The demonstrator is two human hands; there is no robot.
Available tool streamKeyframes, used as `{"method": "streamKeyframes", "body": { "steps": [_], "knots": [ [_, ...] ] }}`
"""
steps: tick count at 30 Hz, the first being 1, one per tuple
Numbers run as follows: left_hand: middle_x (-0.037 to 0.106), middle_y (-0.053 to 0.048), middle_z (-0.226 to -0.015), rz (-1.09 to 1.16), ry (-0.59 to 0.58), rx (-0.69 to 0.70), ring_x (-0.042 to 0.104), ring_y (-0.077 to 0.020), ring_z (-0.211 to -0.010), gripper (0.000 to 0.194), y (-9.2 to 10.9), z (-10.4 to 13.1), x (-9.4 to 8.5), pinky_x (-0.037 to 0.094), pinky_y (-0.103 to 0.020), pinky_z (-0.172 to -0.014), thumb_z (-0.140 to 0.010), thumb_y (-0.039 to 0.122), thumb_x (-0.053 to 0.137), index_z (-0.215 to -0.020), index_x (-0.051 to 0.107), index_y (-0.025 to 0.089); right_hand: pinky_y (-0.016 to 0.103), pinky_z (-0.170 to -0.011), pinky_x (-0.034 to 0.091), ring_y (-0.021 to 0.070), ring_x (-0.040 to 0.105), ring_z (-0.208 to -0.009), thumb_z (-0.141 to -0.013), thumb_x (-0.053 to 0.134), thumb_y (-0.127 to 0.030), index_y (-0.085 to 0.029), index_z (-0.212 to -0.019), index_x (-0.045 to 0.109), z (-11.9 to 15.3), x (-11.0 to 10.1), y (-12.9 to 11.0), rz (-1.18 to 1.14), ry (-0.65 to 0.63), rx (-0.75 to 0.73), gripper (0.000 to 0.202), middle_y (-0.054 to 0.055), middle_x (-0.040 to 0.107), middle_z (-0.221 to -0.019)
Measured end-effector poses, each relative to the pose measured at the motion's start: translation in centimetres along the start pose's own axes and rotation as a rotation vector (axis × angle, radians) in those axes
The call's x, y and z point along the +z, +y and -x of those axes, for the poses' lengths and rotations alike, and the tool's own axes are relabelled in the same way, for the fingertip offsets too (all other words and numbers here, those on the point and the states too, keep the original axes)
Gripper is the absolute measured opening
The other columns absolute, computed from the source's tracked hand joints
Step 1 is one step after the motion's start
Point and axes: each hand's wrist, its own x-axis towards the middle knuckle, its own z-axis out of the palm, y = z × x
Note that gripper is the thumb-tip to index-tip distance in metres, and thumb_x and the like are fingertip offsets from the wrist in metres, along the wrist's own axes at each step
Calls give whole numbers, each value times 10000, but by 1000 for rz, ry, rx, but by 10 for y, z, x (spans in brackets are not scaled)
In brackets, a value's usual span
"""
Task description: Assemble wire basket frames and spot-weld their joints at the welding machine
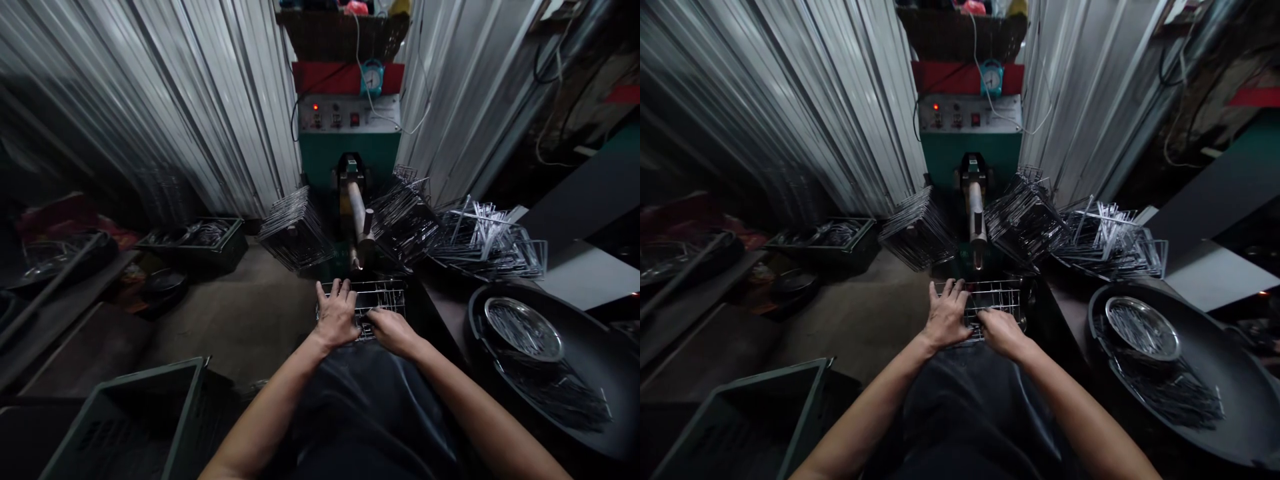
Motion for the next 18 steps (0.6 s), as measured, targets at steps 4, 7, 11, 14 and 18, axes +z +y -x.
{"method": "streamKeyframes", "body": {
  "steps": [4,7,11,14,18],
  "knots": [
    [434,-173,-1319,14,3,-11,324,-382,-1232,575,-7,-4,-2,117,-655,-1003,-533,330,656,-1068,521,165,272,-697,421,211,575,-898,-777,482,-158,-163,-1072,542,2,-14,-4,97,-79,-125,301,96,555,-1059],
    [440,-171,-1314,40,8,-16,329,-377,-1231,602,-13,-7,1,141,-657,-996,-527,363,658,-1080,523,164,275,-660,423,211,591,-852,-789,449,-94,-157,-1035,562,-2,-15,-7,190,-76,-91,277,96,580,-1000],
    [449,-166,-1307,55,-2,-4,339,-367,-1229,624,-21,-12,7,156,-655,-992,-519,377,660,-1088,523,161,270,-626,424,213,611,-811,-833,439,-116,-166,-934,595,-12,-12,-8,245,-55,-84,192,71,612,-921],
    [442,-157,-1315,55,-5,-1,335,-367,-1234,631,-28,-17,13,146,-644,-1001,-508,369,669,-1090,526,175,266,-614,426,211,618,-804,-862,417,-128,-162,-947,595,-18,-10,-7,273,-59,-66,200,72,618,-923],
    [426,-147,-1332,71,-31,1,326,-369,-1241,644,-36,-25,17,128,-633,-1009,-493,373,678,-1093,530,193,251,-601,420,198,620,-803,-865,419,-115,-169,-985,592,-26,-7,-3,270,-60,-61,218,81,621,-948]
  ]
}}
